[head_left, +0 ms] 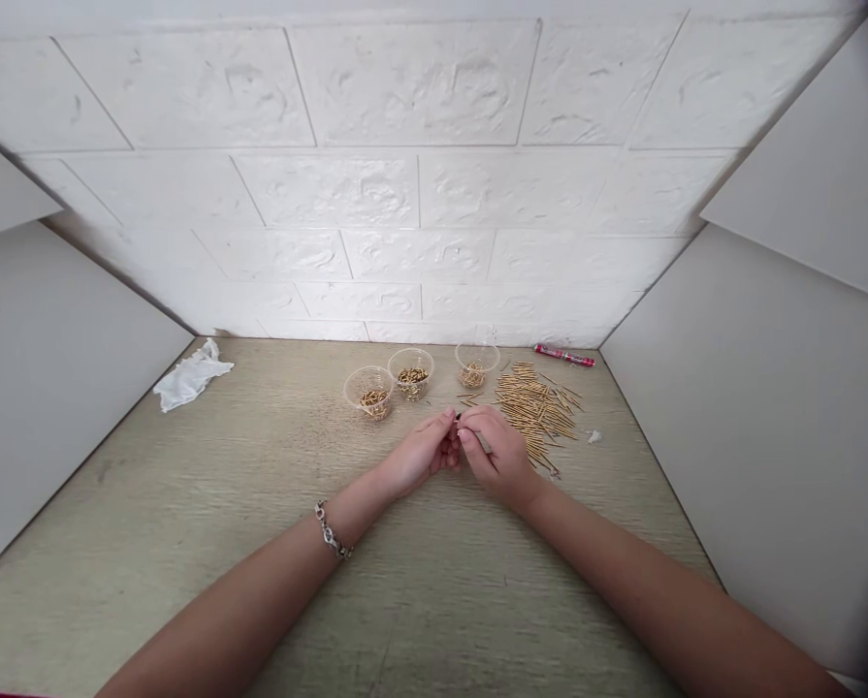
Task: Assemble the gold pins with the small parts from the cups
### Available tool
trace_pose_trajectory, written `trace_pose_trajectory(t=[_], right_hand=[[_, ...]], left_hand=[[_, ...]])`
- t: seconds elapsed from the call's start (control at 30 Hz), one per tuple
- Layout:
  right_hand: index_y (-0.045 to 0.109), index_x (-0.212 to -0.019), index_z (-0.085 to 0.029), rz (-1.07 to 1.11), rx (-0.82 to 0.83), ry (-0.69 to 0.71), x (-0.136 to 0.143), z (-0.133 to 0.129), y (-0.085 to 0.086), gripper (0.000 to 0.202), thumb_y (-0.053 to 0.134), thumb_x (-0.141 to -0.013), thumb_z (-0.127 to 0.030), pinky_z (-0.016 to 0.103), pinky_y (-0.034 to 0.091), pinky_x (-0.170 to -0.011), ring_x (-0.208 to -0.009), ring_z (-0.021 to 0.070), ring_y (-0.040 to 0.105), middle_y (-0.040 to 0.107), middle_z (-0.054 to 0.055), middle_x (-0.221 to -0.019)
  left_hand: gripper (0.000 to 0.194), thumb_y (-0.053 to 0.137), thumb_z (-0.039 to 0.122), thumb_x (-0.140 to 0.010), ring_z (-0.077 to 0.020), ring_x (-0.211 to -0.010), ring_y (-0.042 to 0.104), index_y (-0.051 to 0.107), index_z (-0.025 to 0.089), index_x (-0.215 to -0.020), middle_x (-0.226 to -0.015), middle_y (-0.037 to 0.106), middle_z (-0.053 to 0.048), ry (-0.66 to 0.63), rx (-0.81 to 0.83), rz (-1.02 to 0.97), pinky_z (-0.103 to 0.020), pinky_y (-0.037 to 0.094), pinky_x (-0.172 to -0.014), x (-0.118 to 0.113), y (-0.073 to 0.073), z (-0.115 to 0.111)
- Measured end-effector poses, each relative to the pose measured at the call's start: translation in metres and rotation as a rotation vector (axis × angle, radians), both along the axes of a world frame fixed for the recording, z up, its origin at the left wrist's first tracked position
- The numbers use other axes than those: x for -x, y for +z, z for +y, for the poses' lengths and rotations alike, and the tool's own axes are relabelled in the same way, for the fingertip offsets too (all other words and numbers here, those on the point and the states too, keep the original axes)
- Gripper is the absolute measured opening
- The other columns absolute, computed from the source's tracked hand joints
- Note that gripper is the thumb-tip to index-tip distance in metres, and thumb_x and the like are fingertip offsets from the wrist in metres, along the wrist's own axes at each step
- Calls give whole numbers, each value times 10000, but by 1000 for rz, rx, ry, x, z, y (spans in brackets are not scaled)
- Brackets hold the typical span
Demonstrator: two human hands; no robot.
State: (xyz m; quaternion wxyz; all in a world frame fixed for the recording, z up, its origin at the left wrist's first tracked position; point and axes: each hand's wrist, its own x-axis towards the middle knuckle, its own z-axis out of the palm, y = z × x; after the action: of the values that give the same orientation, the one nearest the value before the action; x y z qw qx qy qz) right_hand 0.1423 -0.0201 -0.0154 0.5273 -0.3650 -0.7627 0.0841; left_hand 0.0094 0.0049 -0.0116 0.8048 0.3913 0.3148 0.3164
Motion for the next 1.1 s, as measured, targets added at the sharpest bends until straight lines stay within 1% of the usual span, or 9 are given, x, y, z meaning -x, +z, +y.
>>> trace_pose_trajectory(t=[0.1, 0.2, 0.5, 0.67, 0.87, 0.93, 1.0, 1.1], right_hand=[[509, -865, -213, -32, -10, 42, 0, 0, 1, 115, 432, -847, -130, 311, 463, -739, -807, 161, 535, 578, 42, -812], [508, -855, -207, -43, -5, 53, 0, -1, 2, 109, 427, -852, -133, 303, 463, -733, -799, 158, 533, 573, 43, -795], [509, -800, -204, -13, 88, 21, 0, 1, 0, 115, 424, -867, -168, 292, 441, -711, -755, 150, 527, 563, 26, -751], [518, -797, -203, 60, 149, -26, 0, 1, -1, 124, 421, -875, -200, 275, 422, -679, -720, 141, 524, 563, 15, -734], [529, -808, -196, 315, 369, -194, -2, 9, -4, 193, 389, -892, -299, 280, 427, -668, -721, 148, 541, 583, 20, -751], [531, -804, -192, 353, 426, -219, -3, 12, -4, 195, 410, -880, -325, 283, 434, -670, -726, 151, 546, 591, 23, -759], [537, -801, -190, 319, 453, -217, -3, 13, -4, 182, 433, -866, -325, 285, 438, -672, -718, 152, 548, 596, 23, -756], [556, -817, -193, 202, 430, -173, -2, 13, -4, 139, 459, -844, -289, 281, 444, -671, -711, 150, 553, 607, 22, -762]], left_hand=[[400, 501, 521, -794, -71, -501, 424, 476, 142, -668, -549, 439, 32, -8, 4, 22, -216, 382, -515, 0, 0, 0], [388, 511, 500, -796, -68, -495, 416, 483, 139, -655, -536, 444, 32, -2, 10, 22, -208, 371, -505, 0, 1, 0], [377, 657, 467, -690, -46, -474, 399, 486, 131, -674, -547, 455, 44, 45, 59, -22, -186, 348, -485, 0, 2, 3], [362, 686, 435, -676, -39, -491, 417, 497, 126, -685, -594, 473, 40, 43, 50, -40, -191, 367, -511, 0, 1, 5], [317, 747, 329, -631, -24, -503, 428, 515, 129, -714, -653, 506, 43, 89, 53, 0, -201, 418, -560, 1, 5, 3], [307, 757, 306, -621, -25, -508, 444, 532, 123, -722, -668, 531, 34, 95, 54, 1, -203, 429, -573, 1, 5, 3], [301, 764, 294, -612, -24, -510, 456, 555, 114, -733, -688, 559, 21, 110, 57, -14, -201, 439, -579, 2, 6, 4], [289, 762, 291, -617, -22, -504, 465, 579, 101, -735, -682, 573, 14, 143, 71, -55, -192, 450, -575, 2, 5, 5]])
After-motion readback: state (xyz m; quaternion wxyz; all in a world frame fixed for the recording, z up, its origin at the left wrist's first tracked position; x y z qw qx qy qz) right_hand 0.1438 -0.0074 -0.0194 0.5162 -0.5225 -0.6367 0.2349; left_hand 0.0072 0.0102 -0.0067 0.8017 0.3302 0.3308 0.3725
